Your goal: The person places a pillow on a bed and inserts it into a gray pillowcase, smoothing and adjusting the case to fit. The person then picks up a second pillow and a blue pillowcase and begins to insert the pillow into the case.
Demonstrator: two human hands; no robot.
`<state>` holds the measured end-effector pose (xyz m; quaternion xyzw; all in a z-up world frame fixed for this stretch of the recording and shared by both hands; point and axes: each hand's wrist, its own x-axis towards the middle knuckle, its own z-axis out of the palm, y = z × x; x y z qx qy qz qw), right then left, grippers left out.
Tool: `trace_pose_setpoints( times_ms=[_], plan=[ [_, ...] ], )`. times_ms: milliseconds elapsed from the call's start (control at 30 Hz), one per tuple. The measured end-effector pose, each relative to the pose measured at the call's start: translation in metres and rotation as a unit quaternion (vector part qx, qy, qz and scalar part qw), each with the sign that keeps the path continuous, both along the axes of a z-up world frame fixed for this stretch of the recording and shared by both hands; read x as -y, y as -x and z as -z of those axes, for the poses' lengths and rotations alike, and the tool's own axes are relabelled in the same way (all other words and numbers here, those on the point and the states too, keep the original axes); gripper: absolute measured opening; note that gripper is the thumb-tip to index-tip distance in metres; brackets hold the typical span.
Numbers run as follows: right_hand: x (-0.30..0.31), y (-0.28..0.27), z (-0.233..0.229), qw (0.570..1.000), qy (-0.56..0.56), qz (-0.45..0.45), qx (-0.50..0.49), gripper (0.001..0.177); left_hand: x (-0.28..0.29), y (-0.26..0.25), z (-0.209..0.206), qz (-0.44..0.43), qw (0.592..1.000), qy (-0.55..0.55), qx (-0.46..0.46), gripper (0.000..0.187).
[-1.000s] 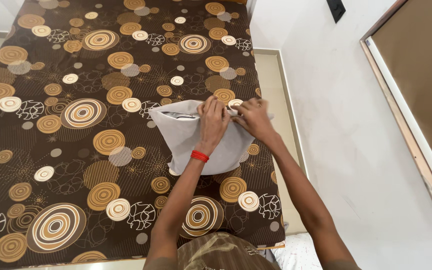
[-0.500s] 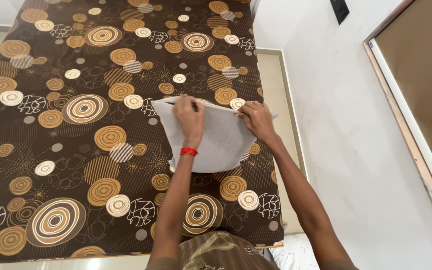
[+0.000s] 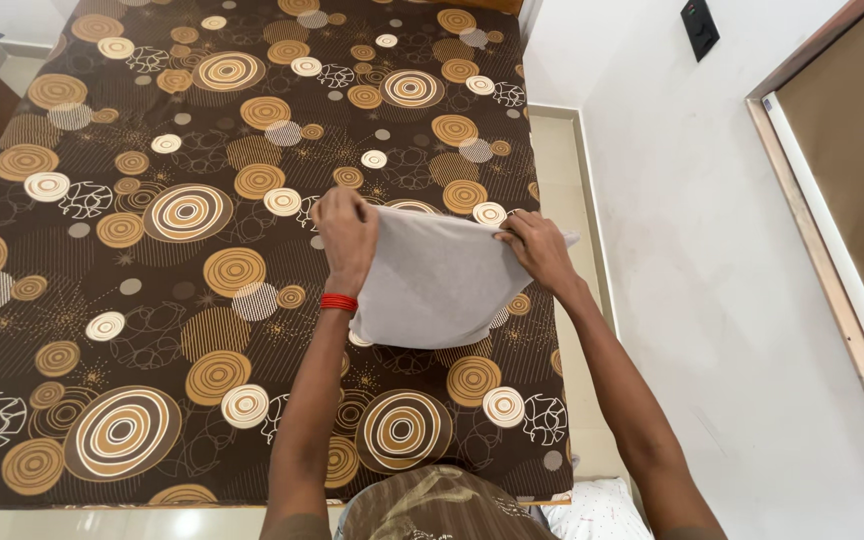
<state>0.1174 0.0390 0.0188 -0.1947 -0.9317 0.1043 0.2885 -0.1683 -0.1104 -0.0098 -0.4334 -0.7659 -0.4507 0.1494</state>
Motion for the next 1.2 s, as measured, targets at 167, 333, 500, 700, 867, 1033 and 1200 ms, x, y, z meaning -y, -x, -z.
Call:
trace_pose_setpoints(
  times_ms=[167, 333, 500, 700, 867, 1033, 1200],
  plan=[
    [0.007, 0.005, 0.004, 1.000, 0.005, 0.001, -0.009, 0.022, 0.008, 0.013, -0.005, -0.090, 0.976, -0.022, 0.195, 0.014],
    [0.004, 0.006, 0.011, 0.999, -0.022, 0.004, -0.033, 0.022, 0.025, 0.019, -0.010, 0.063, 0.970, -0.108, 0.207, 0.022],
    [-0.001, 0.006, 0.010, 1.000, 0.000, 0.017, -0.003, 0.023, 0.035, 0.032, -0.015, 0.240, 0.970, 0.019, 0.042, 0.065],
    [-0.015, -0.009, 0.006, 0.985, -0.073, 0.034, 0.152, 0.050, 0.041, 0.028, -0.003, 0.186, 0.963, 0.192, 0.029, 0.018],
    [-0.029, -0.051, 0.026, 0.989, 0.061, -0.006, 0.136, 0.046, 0.062, 0.012, -0.007, 0.213, 0.956, 0.161, -0.123, 0.013],
    [-0.035, -0.068, 0.002, 0.960, 0.218, 0.036, 0.174, 0.041, 0.057, 0.014, -0.041, 0.197, 0.948, 0.243, -0.057, 0.010],
    [-0.087, -0.029, -0.020, 0.968, 0.146, 0.111, 0.169, 0.029, -0.007, 0.032, -0.068, 0.168, 0.958, 0.231, 0.027, 0.007]
  ],
)
